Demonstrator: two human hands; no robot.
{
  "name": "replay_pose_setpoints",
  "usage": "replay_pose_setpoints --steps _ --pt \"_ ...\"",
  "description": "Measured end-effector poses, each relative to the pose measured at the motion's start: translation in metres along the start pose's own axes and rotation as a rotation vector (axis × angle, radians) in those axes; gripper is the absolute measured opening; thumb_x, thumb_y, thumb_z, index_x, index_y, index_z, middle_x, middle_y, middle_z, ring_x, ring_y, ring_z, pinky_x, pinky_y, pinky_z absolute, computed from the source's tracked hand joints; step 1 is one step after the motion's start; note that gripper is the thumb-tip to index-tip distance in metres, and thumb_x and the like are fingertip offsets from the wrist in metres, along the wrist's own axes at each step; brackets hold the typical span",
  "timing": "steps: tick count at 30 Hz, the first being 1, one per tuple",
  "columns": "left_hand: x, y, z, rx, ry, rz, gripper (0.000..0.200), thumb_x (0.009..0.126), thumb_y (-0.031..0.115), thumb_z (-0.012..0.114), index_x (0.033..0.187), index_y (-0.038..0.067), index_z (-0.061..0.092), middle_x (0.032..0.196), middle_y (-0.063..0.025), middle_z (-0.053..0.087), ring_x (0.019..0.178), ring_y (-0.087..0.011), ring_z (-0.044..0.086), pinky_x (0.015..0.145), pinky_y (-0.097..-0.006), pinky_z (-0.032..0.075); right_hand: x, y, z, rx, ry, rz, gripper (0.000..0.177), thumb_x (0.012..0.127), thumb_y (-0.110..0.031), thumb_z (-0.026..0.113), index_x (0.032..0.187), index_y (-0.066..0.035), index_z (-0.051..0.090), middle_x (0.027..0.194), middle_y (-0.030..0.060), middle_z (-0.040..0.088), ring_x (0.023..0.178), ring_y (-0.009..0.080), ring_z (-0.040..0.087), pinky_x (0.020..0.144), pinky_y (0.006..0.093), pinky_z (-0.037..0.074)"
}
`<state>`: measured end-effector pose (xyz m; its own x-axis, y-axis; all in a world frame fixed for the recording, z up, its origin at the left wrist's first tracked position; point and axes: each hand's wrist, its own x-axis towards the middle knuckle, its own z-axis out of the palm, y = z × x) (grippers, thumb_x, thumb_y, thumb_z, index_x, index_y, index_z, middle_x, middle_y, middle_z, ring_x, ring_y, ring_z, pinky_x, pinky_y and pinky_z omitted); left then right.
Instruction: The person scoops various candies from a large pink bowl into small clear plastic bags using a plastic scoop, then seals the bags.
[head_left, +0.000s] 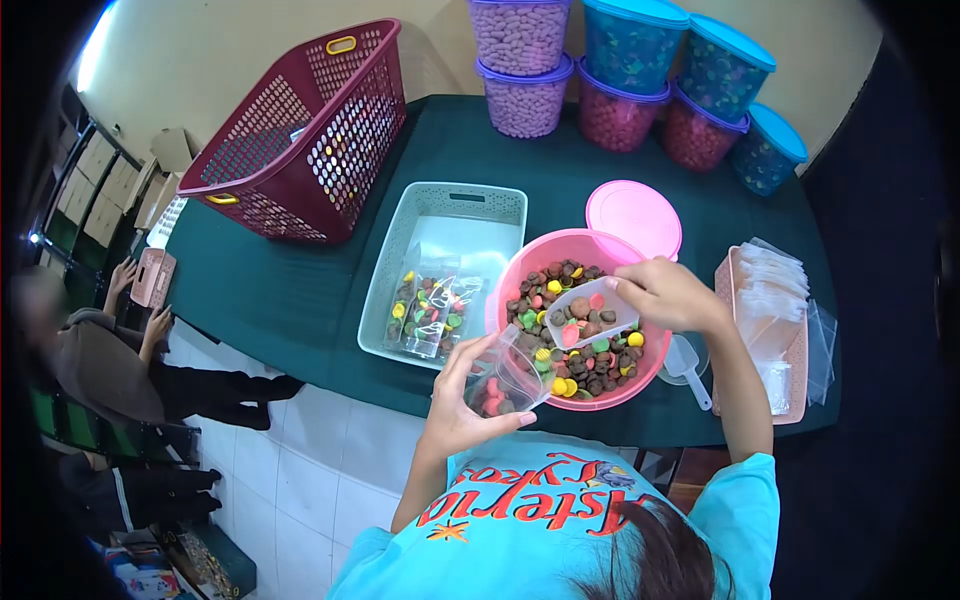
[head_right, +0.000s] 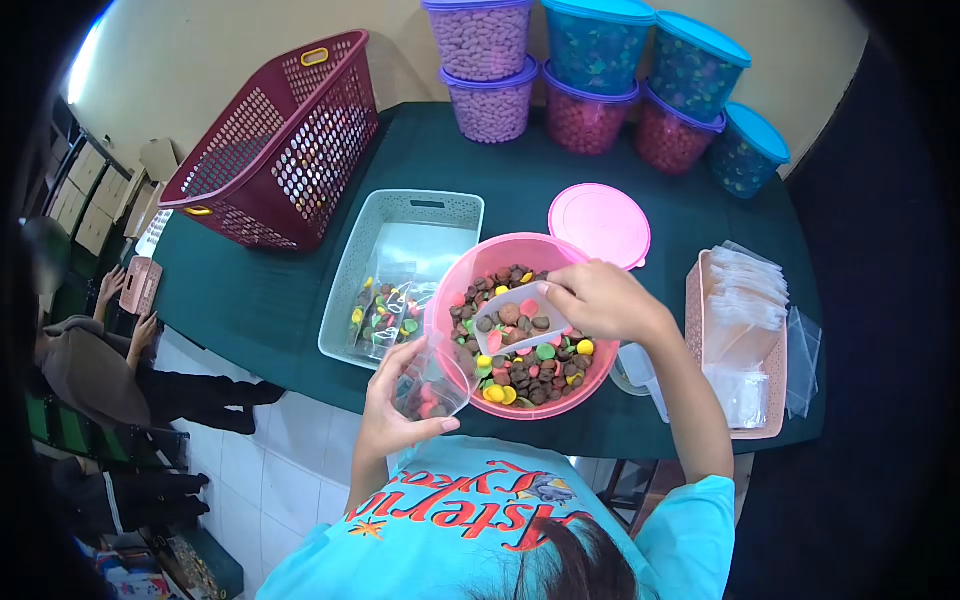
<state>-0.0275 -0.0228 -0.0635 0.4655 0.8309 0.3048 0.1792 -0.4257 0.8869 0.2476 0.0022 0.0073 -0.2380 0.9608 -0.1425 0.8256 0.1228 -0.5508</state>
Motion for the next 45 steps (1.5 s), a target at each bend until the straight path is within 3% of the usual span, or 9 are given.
replay_pose_setpoints --steps 6,11,17,23,25,27,34,39,45 --pt "0.009 0.010 0.008 0.087 0.019 -0.033 0.087 0.047 0.028 0.082 0.120 0.002 0.044 0.114 -0.0150 0.047 0.099 -0.0249 0.051 0.083 -0.0369 0.041 -0.008 -0.034 -0.027 -0.214 0.038 -0.060 0.028 0.080 -0.023 0.044 0.073 -0.003 0.062 0.061 0.0145 0.058 0.061 0.0279 0.058 0.064 0.0419 0.041" --pt "0.021 0.016 0.016 0.064 0.028 0.060 0.089 0.043 0.026 0.082 0.120 -0.001 0.044 0.109 -0.0131 0.049 0.096 -0.0221 0.050 0.080 -0.0326 0.039 -0.010 -0.087 -0.015 -0.783 -0.007 -0.137 0.018 0.072 -0.024 0.055 0.063 -0.011 0.064 0.059 0.0048 0.060 0.061 0.0178 0.059 0.072 0.0333 0.033" --pt "0.033 0.009 0.009 0.006 -0.049 0.084 0.089 0.045 0.025 0.082 0.121 -0.001 0.043 0.112 -0.0146 0.048 0.099 -0.0238 0.050 0.081 -0.0339 0.040 -0.010 -0.124 -0.003 -1.047 -0.007 -0.088 0.011 0.068 -0.019 0.057 0.070 -0.009 0.061 0.062 0.0014 0.059 0.069 0.0138 0.057 0.072 0.0293 0.033" --pt "0.044 -0.014 -0.008 -0.020 -0.123 0.084 0.088 0.046 0.024 0.082 0.121 0.000 0.044 0.112 -0.0143 0.049 0.098 -0.0236 0.051 0.081 -0.0354 0.041 -0.026 -0.084 -0.036 -0.797 0.286 0.103 0.018 0.075 -0.020 0.055 0.070 -0.004 0.057 0.060 0.0113 0.057 0.064 0.0221 0.055 0.067 0.0331 0.032" --pt "0.048 -0.019 -0.010 -0.087 -0.120 0.061 0.088 0.046 0.024 0.082 0.121 0.001 0.044 0.112 -0.0140 0.049 0.098 -0.0232 0.051 0.080 -0.0353 0.041 -0.026 -0.058 -0.038 -0.700 0.272 0.174 0.019 0.078 -0.020 0.053 0.075 -0.002 0.056 0.062 0.0124 0.056 0.064 0.0251 0.053 0.068 0.0342 0.032" --pt "0.052 -0.020 -0.011 -0.104 -0.146 0.049 0.088 0.045 0.023 0.082 0.122 0.002 0.044 0.112 -0.0138 0.049 0.099 -0.0232 0.050 0.081 -0.0351 0.040 -0.025 -0.020 -0.027 -0.511 0.145 0.158 0.021 0.068 -0.012 0.057 0.085 -0.001 0.056 0.066 0.0110 0.059 0.069 0.0232 0.058 0.072 0.0362 0.034" --pt "0.059 -0.021 -0.009 -0.053 -0.198 0.090 0.090 0.044 0.026 0.082 0.121 0.000 0.044 0.113 -0.0136 0.047 0.102 -0.0227 0.046 0.085 -0.0335 0.037 -0.029 0.020 0.032 -0.805 0.306 0.121 0.020 0.065 -0.008 0.057 0.085 -0.005 0.055 0.079 0.0075 0.058 0.080 0.0198 0.054 0.075 0.0335 0.034" --pt "0.059 -0.022 -0.011 -0.045 -0.208 0.085 0.091 0.041 0.026 0.081 0.120 -0.001 0.044 0.111 -0.0120 0.047 0.097 -0.0197 0.046 0.080 -0.0307 0.037 -0.035 0.006 0.036 -0.719 0.289 0.104 0.016 0.068 -0.008 0.057 0.082 -0.005 0.054 0.076 0.0076 0.057 0.079 0.0203 0.053 0.076 0.0345 0.033" --pt "0.054 -0.021 -0.014 -0.061 -0.209 0.063 0.092 0.045 0.026 0.083 0.123 0.001 0.042 0.117 -0.0149 0.046 0.107 -0.0263 0.046 0.088 -0.0372 0.038 -0.027 0.001 0.034 -0.729 0.246 0.080 0.011 0.072 -0.012 0.056 0.080 -0.005 0.052 0.074 0.0068 0.057 0.078 0.0202 0.053 0.075 0.0351 0.033"
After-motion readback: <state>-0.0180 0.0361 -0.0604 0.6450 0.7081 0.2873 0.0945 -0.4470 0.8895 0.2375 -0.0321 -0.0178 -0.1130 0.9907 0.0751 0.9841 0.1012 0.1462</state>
